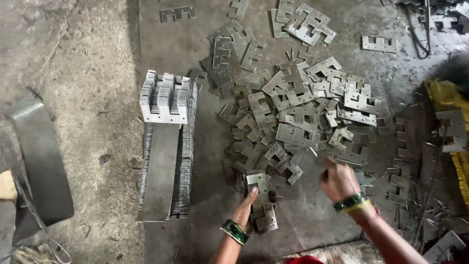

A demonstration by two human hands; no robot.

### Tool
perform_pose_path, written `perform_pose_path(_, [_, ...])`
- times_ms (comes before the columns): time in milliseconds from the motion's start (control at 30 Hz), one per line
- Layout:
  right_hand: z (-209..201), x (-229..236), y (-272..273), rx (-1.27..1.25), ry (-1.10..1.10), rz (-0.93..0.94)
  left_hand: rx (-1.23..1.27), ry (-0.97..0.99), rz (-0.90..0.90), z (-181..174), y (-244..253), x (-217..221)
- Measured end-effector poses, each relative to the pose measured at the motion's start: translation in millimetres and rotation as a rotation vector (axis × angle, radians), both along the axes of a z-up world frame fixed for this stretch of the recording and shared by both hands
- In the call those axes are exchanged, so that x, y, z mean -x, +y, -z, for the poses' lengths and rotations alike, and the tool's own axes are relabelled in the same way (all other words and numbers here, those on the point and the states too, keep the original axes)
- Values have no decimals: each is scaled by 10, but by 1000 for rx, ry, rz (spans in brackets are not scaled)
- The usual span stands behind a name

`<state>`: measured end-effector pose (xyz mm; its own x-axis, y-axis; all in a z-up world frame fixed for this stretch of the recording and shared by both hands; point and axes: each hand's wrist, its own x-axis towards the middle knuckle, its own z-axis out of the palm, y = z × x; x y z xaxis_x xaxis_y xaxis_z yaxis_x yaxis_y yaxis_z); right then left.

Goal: The person sorts small metal pieces from a pile on the floor into neat stacks. They pick up pieces one by one or in small groups, align them, and place them into organized stacks.

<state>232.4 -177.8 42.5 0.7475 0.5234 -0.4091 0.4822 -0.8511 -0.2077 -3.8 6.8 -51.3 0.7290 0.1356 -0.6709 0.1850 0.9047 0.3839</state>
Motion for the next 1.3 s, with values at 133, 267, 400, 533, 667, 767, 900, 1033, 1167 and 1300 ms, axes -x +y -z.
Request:
perform_pose_path(133, [-199, 189, 105, -639, 474, -164, -49, 43, 8, 35, -22, -8])
perform_pose_path(267, [-41, -259, 582, -221, -65, -54, 158, -85, -17, 14, 33, 11])
perform_pose_path(400, [223, -606, 1042, 113, -174, -347, 104, -11, -3, -273, 88, 42])
perform_pose_path(533, [195, -474, 1134, 136, -278, -462, 118, -32, -10, -509, 178, 41])
perform_pose_path(667, [-10, -199, 1043, 189, -79, -262, 130, -127, -10, -443, 202, 71])
perform_pose_path(767, [-132, 118, 711, -280, -564, -593, 88, -90, -61, -184, 207, 85])
perform_pose_path(900, [-117, 264, 583, -680, -569, -850, -346, -232, -89, 301, 178, 92])
perform_pose_path(1033, [119, -624, 895, -381, -590, -666, -29, 56, -35, 326, 210, 142])
perform_pose_path(1167, [408, -1404, 1411, -222, -566, -573, 65, 247, 30, 221, 236, 228])
perform_pose_path(1300, [530, -1756, 1803, -163, -481, -609, 82, 325, -25, 351, 266, 334])
